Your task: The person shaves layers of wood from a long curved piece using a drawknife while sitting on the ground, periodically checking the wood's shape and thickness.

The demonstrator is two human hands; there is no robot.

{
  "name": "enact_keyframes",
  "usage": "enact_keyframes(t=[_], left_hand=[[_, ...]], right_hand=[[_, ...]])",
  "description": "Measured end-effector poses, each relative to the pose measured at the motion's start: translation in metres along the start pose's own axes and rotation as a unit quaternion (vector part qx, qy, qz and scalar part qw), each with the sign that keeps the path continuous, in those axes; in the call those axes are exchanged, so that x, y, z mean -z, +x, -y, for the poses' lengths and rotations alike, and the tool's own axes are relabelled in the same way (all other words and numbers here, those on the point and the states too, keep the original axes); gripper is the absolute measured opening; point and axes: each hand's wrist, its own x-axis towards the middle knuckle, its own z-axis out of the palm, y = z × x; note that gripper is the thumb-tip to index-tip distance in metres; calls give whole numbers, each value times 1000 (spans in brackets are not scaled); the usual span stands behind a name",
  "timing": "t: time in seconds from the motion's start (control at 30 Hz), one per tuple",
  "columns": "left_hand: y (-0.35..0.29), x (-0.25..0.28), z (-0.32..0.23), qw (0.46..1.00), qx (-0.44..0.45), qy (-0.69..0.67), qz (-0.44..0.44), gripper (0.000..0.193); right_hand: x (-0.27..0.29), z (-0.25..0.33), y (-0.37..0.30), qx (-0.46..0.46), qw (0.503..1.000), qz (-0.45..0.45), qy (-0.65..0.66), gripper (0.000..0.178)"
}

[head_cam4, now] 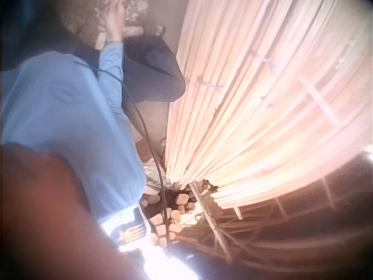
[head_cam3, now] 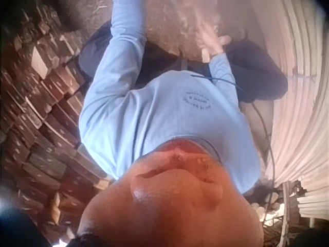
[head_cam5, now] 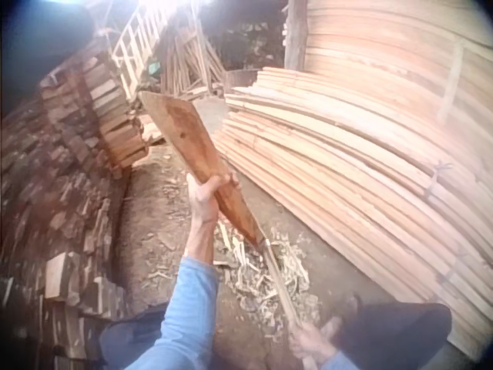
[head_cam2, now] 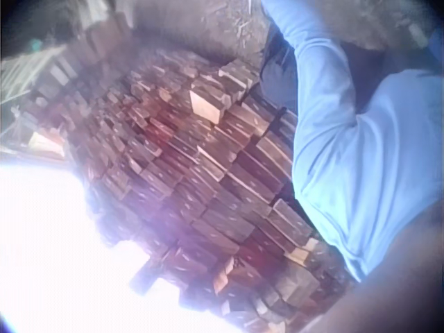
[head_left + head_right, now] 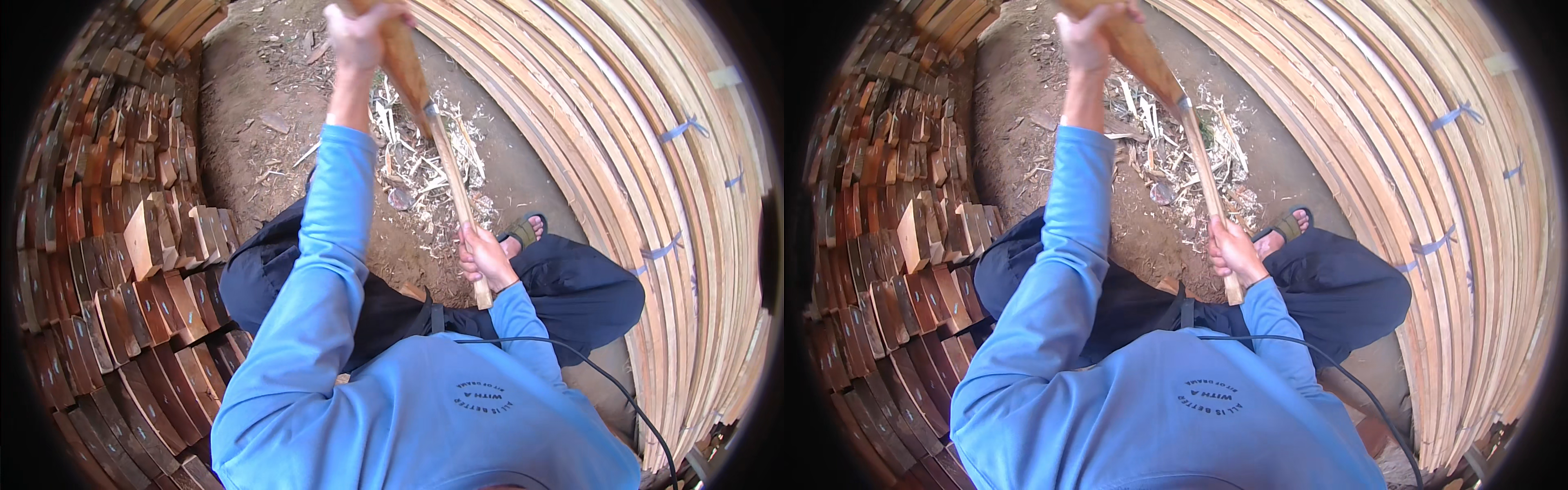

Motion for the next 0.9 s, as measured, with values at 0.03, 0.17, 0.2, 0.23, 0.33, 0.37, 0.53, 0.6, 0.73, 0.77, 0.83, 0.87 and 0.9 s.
enact_keyframes(t=[0.03,0.17,0.2,0.23,0.33,0.37,0.53,0.6,0.73,0.77,0.83,0.87,0.9], left_hand=[[-3,-4,1,1000,20,20,-6,25],[-41,-78,13,964,-135,228,34,14],[-53,-88,17,936,-159,313,29,17],[-68,-100,21,937,-165,306,23,22],[-101,-134,29,934,-141,322,58,26],[-104,-139,36,940,-111,308,95,25],[-122,-141,36,946,-102,276,137,25],[-125,-144,37,945,-100,275,145,25],[-137,-148,39,938,-79,268,205,27],[-137,-146,39,936,-83,267,215,27],[-135,-140,37,921,-78,259,279,31],[-133,-136,35,911,-72,258,314,33],[-129,-130,32,899,-68,261,345,34]], right_hand=[[4,1,1,-2,1000,-1,1,26],[23,-14,22,46,984,-86,-149,22],[39,-18,31,58,975,-103,-189,21],[53,-26,39,93,949,-127,-274,24],[106,-65,63,169,857,-220,-433,41],[105,-62,66,137,858,-223,-443,38],[108,-68,79,62,866,-232,-439,25],[118,-63,93,74,854,-237,-458,25],[141,-77,112,84,842,-246,-473,24],[146,-79,117,86,839,-245,-477,24],[154,-88,123,87,837,-244,-481,24],[158,-91,125,88,837,-244,-483,24],[158,-91,129,90,834,-238,-489,24]])
